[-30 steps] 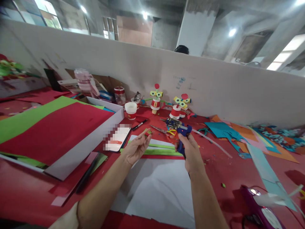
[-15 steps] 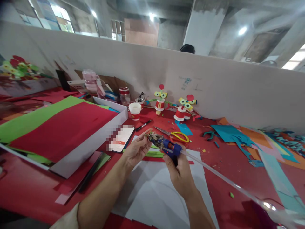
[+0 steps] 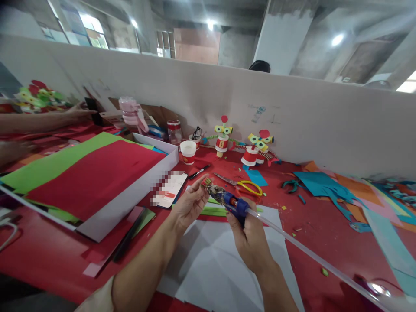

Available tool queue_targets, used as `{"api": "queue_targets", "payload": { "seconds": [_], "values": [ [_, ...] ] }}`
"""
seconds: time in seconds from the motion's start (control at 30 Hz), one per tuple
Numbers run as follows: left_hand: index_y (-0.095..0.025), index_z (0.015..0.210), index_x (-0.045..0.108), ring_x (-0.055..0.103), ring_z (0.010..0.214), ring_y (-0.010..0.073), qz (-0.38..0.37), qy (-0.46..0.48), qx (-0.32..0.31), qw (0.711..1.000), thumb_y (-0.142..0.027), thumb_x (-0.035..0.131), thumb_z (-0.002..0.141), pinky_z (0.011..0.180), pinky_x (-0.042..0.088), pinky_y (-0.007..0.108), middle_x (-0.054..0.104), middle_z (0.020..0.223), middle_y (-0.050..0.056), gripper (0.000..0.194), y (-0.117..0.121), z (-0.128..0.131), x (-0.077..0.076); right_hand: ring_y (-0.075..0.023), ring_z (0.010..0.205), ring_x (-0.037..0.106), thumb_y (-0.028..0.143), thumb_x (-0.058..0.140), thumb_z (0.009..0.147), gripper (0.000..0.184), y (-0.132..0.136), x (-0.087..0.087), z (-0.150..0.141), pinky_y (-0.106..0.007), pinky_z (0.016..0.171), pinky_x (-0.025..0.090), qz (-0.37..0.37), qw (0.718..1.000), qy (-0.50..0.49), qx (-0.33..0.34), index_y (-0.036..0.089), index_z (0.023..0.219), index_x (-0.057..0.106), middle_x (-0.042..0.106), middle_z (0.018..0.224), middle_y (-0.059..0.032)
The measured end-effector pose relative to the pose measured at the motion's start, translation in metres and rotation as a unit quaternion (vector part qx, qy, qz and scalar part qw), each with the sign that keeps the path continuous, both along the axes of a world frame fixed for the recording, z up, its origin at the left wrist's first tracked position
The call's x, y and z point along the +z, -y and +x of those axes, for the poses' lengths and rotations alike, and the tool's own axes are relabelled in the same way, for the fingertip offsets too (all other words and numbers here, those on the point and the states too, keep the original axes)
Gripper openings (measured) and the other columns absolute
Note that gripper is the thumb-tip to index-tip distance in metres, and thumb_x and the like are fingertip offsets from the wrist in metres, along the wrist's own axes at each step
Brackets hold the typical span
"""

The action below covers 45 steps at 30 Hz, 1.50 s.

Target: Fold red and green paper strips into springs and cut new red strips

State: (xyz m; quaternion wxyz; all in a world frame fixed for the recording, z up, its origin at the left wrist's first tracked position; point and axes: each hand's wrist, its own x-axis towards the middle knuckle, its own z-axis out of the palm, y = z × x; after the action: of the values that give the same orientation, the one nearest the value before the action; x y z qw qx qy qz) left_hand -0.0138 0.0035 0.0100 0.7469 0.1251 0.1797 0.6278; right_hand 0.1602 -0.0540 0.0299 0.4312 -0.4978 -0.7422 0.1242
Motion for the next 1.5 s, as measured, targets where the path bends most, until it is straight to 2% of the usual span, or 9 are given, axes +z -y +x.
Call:
{"api": "queue_targets", "payload": {
  "seconds": [0.23, 0.47, 0.57, 0.7, 0.8, 0.9, 1.23, 1.5],
  "values": [
    [-0.017, 0.098, 0.07, 0.064, 0.075, 0.0069, 0.014, -0.002, 0.004, 1.0, 0.0, 0.07, 0.066, 0.083, 0.048, 0.019, 0.071, 0.089, 0.001, 0.036, -0.001, 0.0, -0.002, -0.0259, 0.092, 0.06, 0.037, 0.046, 0.089, 0.027, 0.001, -0.005, 0.002, -0.039, 0.077, 0.051, 0.027, 0.999, 0.042, -0.02, 0.025, 0.113, 0.049, 0.059, 0.102, -0.0085],
    [-0.018, 0.103, 0.07, 0.064, 0.072, 0.0069, 0.029, -0.021, -0.002, 0.999, -0.004, 0.072, 0.067, 0.075, 0.049, 0.018, 0.071, 0.085, 0.0, 0.038, -0.001, -0.001, -0.004, -0.0267, 0.092, 0.062, 0.035, 0.046, 0.09, 0.03, 0.003, -0.011, 0.005, -0.039, 0.075, 0.051, 0.081, 0.991, 0.1, -0.033, 0.025, 0.118, 0.045, 0.062, 0.107, -0.0091],
    [-0.019, 0.102, 0.07, 0.063, 0.07, 0.0063, 0.03, -0.022, 0.0, 0.999, -0.005, 0.074, 0.066, 0.073, 0.049, 0.017, 0.071, 0.086, 0.0, 0.039, -0.001, -0.001, -0.004, -0.026, 0.09, 0.063, 0.032, 0.046, 0.091, 0.03, 0.004, -0.008, 0.004, -0.039, 0.074, 0.051, 0.107, 0.987, 0.115, -0.025, 0.025, 0.12, 0.043, 0.063, 0.106, -0.0091],
    [-0.02, 0.101, 0.07, 0.063, 0.075, 0.0065, 0.037, -0.023, 0.005, 0.999, -0.007, 0.075, 0.064, 0.075, 0.049, 0.018, 0.071, 0.096, 0.001, 0.039, 0.0, -0.001, -0.004, -0.0238, 0.078, 0.064, 0.03, 0.043, 0.092, 0.025, 0.005, -0.003, 0.001, -0.036, 0.066, 0.051, 0.126, 0.982, 0.138, -0.02, 0.024, 0.117, 0.043, 0.064, 0.097, -0.0084],
    [-0.02, 0.102, 0.07, 0.062, 0.073, 0.0063, 0.03, -0.031, 0.004, 0.999, -0.009, 0.076, 0.064, 0.073, 0.048, 0.018, 0.071, 0.089, 0.0, 0.04, 0.0, -0.002, -0.004, -0.0238, 0.079, 0.064, 0.031, 0.042, 0.092, 0.023, 0.005, -0.002, 0.001, -0.036, 0.066, 0.051, 0.13, 0.978, 0.157, -0.036, 0.024, 0.114, 0.045, 0.063, 0.097, -0.009],
    [-0.02, 0.101, 0.07, 0.062, 0.07, 0.0066, 0.026, -0.037, 0.003, 0.999, -0.01, 0.077, 0.063, 0.069, 0.048, 0.018, 0.071, 0.082, -0.001, 0.04, 0.0, -0.002, -0.004, -0.0239, 0.081, 0.064, 0.031, 0.042, 0.092, 0.023, 0.006, -0.002, 0.001, -0.036, 0.068, 0.051, 0.139, 0.977, 0.156, -0.041, 0.023, 0.113, 0.045, 0.063, 0.098, -0.0096],
    [-0.018, 0.102, 0.069, 0.064, 0.065, 0.0075, 0.029, -0.014, 0.0, 0.999, -0.005, 0.075, 0.064, 0.067, 0.051, 0.018, 0.071, 0.078, 0.0, 0.041, 0.0, -0.001, -0.006, -0.0224, 0.076, 0.064, 0.03, 0.043, 0.093, 0.023, 0.005, 0.002, 0.0, -0.033, 0.064, 0.051, 0.167, 0.974, 0.152, -0.022, 0.019, 0.113, 0.044, 0.064, 0.096, -0.0093],
    [-0.018, 0.093, 0.072, 0.064, 0.067, 0.0069, 0.033, -0.01, 0.025, 0.999, -0.003, 0.075, 0.064, 0.073, 0.051, 0.017, 0.072, 0.078, 0.0, 0.034, -0.002, -0.001, -0.004, -0.0231, 0.078, 0.064, 0.028, 0.044, 0.092, 0.024, 0.005, 0.0, 0.001, -0.034, 0.065, 0.051, 0.173, 0.973, 0.155, -0.012, 0.02, 0.115, 0.044, 0.064, 0.097, -0.0086]
  ]
}}
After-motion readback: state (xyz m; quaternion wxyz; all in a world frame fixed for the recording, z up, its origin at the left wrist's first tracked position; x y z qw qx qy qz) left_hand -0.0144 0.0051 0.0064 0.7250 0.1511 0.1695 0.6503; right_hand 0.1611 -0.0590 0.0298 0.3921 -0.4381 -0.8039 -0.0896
